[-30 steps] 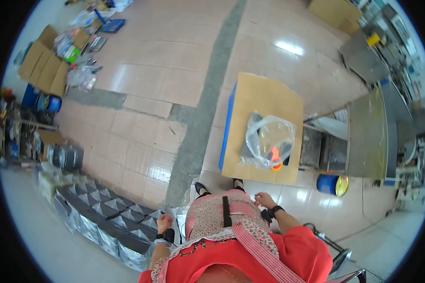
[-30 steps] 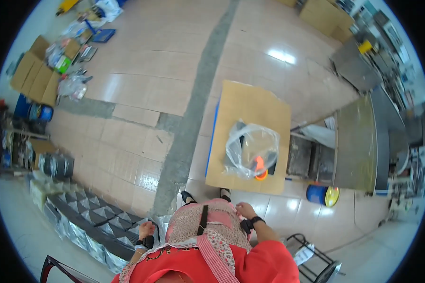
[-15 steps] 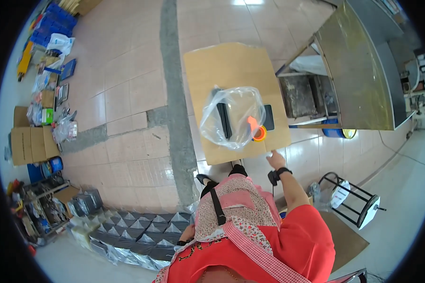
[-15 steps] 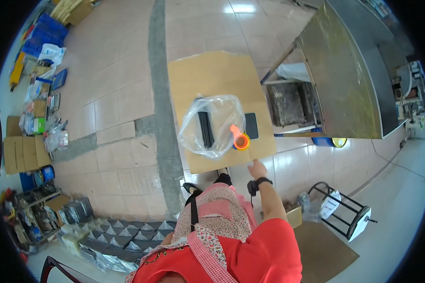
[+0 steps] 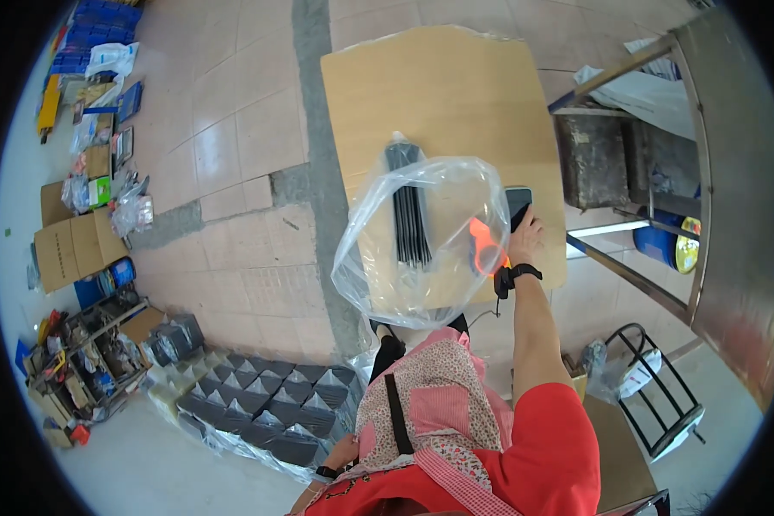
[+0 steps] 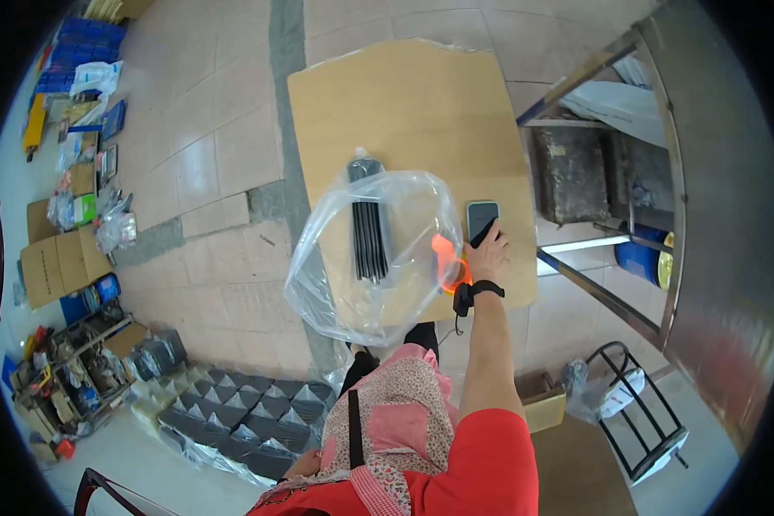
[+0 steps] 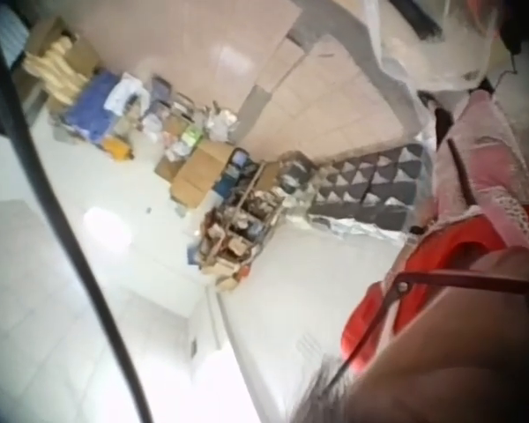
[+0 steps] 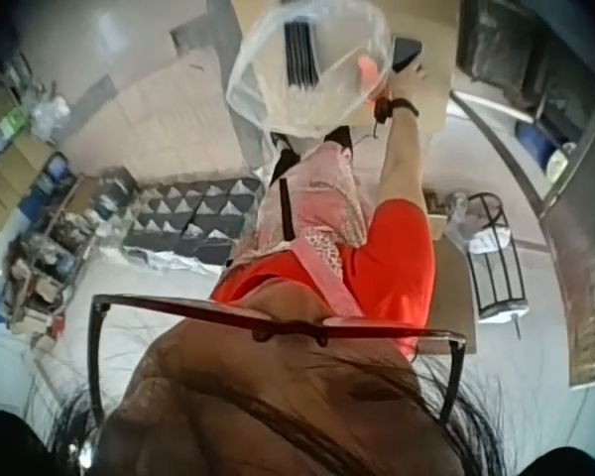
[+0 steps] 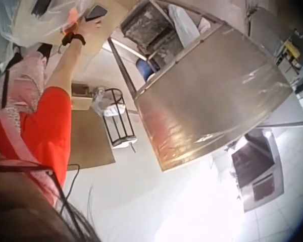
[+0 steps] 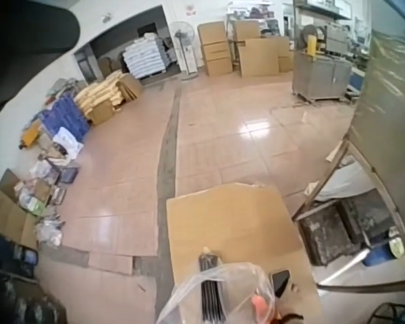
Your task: The person gathers black rods from a metal bin, places them into a plastic bag on a cardboard surface, and seals the bag using a tape dispenser. They then move the bagged rods to a stack and return to the bin to collect more rods.
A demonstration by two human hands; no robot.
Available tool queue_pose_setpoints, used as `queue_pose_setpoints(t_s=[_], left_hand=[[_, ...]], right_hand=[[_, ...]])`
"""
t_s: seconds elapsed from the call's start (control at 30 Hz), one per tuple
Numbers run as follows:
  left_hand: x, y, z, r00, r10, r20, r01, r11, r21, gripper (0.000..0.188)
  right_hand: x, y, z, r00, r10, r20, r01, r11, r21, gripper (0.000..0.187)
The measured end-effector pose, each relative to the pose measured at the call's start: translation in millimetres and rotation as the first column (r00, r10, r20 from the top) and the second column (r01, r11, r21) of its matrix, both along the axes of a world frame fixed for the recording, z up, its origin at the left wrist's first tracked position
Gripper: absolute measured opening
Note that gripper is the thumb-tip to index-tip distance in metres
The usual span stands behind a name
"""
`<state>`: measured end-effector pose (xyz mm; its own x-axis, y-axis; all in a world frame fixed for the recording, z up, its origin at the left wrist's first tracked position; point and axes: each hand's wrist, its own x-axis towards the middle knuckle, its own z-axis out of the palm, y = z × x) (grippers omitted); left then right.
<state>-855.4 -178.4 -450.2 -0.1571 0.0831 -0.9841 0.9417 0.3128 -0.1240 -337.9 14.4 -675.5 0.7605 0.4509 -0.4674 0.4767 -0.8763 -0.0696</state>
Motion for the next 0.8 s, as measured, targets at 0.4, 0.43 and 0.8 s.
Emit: queue_pose_setpoints(t_s=[0.4,0.43,0.8], left_hand=[[-13,16,3,1.000,0.010,-0.011,-0.010,1.000,-0.010,0.040],[-12,21,-3,1.000,-0.001,0.011,0.001,1.000,-0.018,0.040],[-30,-4,-27,0.965,0.144,-0.222,-0.136,0.990,0.048,0.040]], right_hand=[[44,-50,-37,0.990,0.133,0.042,-0.139,0.977,0.163,0.077],[47,-50,-38,0.969,0.244,-0.035,-0.239,0.965,0.111,0.082],[-7,-6,-9,0.977,0.187,0.103,-0.179,0.981,-0.076,0.084]])
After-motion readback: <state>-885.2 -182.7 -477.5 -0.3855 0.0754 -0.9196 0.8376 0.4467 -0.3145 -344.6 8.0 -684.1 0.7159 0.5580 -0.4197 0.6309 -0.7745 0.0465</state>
